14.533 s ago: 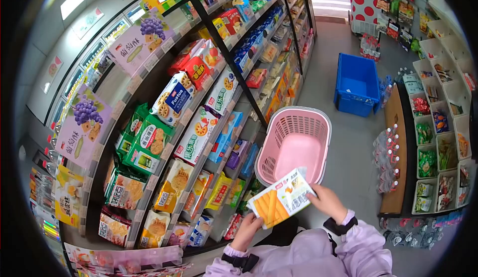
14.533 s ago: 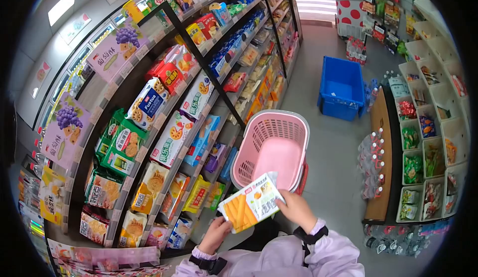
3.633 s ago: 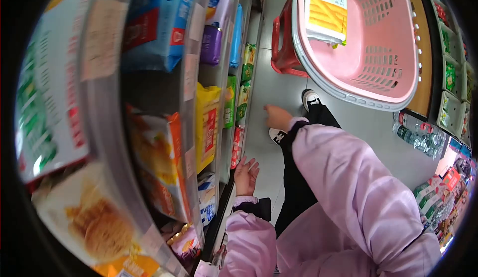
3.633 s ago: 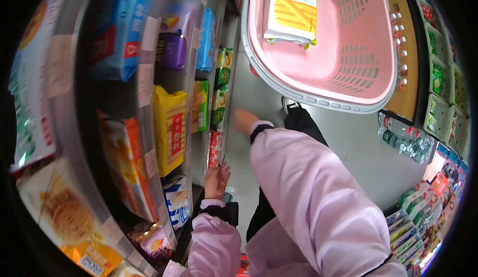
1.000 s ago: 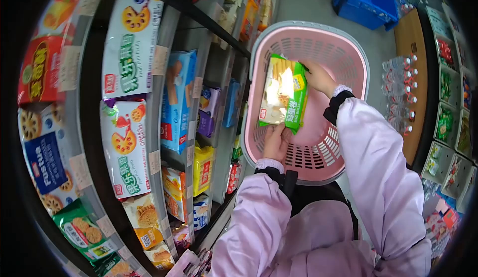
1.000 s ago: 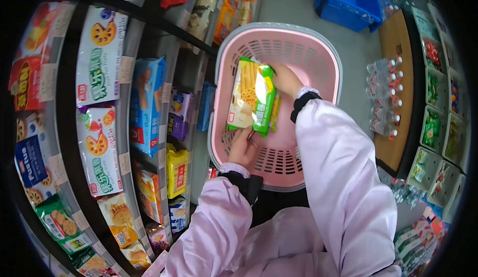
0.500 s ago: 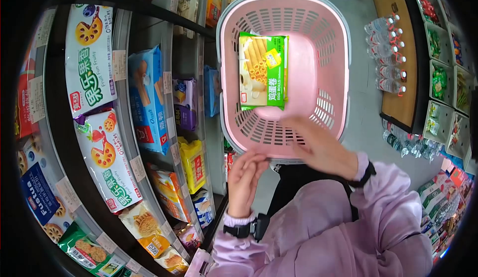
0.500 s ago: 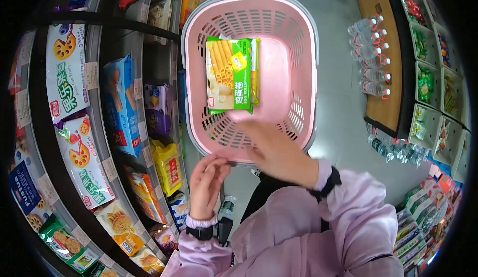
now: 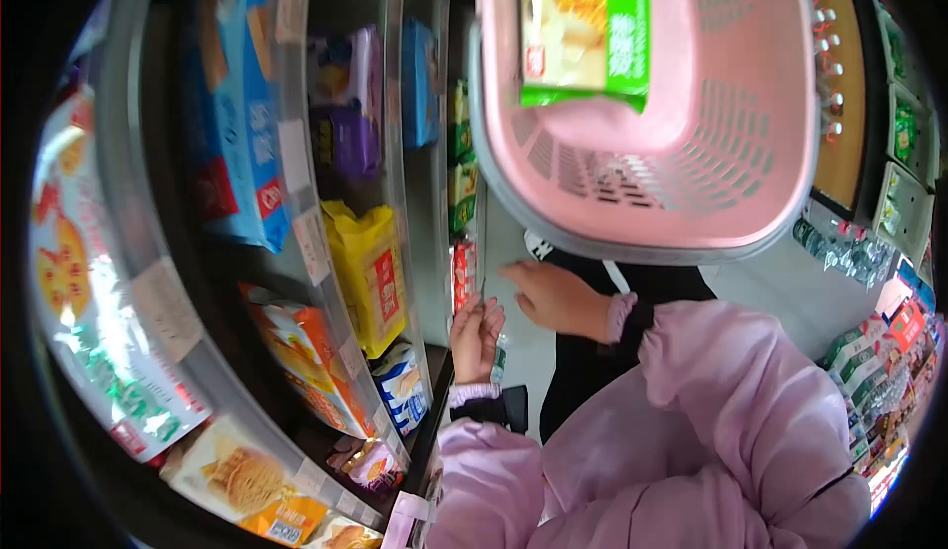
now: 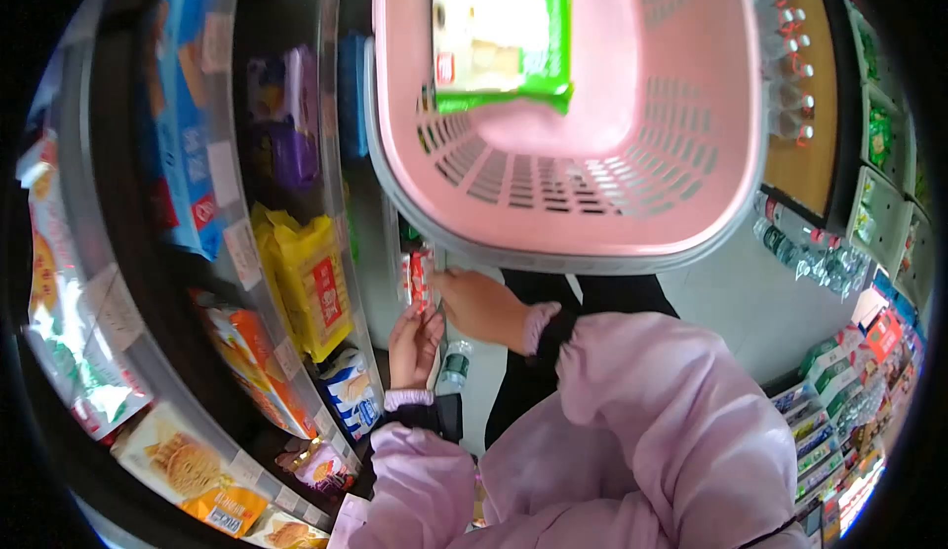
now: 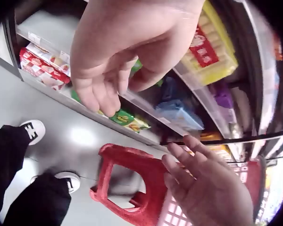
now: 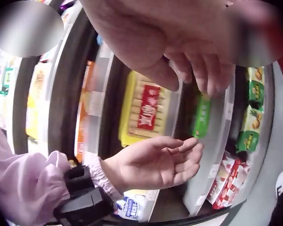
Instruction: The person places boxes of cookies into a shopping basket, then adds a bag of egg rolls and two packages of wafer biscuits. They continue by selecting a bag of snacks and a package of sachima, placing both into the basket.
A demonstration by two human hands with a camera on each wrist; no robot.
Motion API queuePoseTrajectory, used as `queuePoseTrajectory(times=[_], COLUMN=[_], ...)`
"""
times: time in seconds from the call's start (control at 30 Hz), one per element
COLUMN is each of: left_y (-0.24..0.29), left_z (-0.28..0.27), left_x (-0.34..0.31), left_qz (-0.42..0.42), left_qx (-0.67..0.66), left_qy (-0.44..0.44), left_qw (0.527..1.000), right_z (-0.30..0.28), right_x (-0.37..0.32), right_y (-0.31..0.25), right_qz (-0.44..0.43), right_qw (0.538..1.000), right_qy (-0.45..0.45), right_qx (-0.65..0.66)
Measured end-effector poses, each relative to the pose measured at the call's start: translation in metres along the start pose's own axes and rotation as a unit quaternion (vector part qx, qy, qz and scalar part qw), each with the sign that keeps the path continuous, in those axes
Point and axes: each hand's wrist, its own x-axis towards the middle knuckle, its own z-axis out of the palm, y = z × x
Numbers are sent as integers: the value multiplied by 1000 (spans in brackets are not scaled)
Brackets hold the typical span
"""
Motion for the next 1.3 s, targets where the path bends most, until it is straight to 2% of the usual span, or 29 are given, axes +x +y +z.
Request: queuePoseTrajectory(times=[0.2,0.3,0.43,0.5,0.53,0.57,0.6,0.63,0.7,0.73,0.8,0.83,0.9,1.0,1.1,1.13,1.17,1.2,1.23,1.3], left_y=[-21,-23,-10,1,5,3,7,4,3,1,2,5,13,20,20,17,13,10,10,-24], left_z=[-65,-79,-90,-82,-100,-116,-118,-129,-142,-134,-125,-120,-111,-107,-108,-106,-102,-94,-76,-109], left_x=[70,100,146,161,178,190,197,204,212,228,234,233,232,228,218,208,199,186,175,168], left_qz=[4,33,121,179,201,234,270,306,377,390,361,353,343,343,355,367,358,354,312,259], left_qx=[38,-15,-72,-56,51,243,417,426,446,186,27,11,-8,-14,67,146,135,116,-146,-101], left_qy=[78,103,170,221,210,210,226,230,240,231,239,237,231,215,214,220,214,207,183,153], left_qw=[996,994,975,957,955,918,838,819,776,872,901,905,910,914,907,892,899,905,921,948], right_z=[87,113,131,128,130,133,138,135,129,122,125,127,116,108,123,128,110,111,110,104], right_x=[90,139,202,228,243,261,281,290,297,297,302,305,316,308,311,307,284,275,263,230], right_y=[70,83,94,92,92,92,98,96,88,77,73,72,74,68,78,90,83,85,81,69], right_qz=[-15,-28,-86,-64,-54,-69,-84,-99,-77,-55,-39,-31,-33,-25,-77,-125,-161,-150,-138,-106], right_qw=[996,992,978,980,981,980,978,974,982,983,979,977,986,990,957,938,947,954,960,967], right_qy=[73,102,189,186,186,177,170,159,153,160,187,201,156,137,225,283,245,239,233,227], right_qx=[56,76,-1,-12,-18,-53,-91,-125,-75,-73,-71,-70,-37,4,-165,-160,-135,-102,-70,-37])
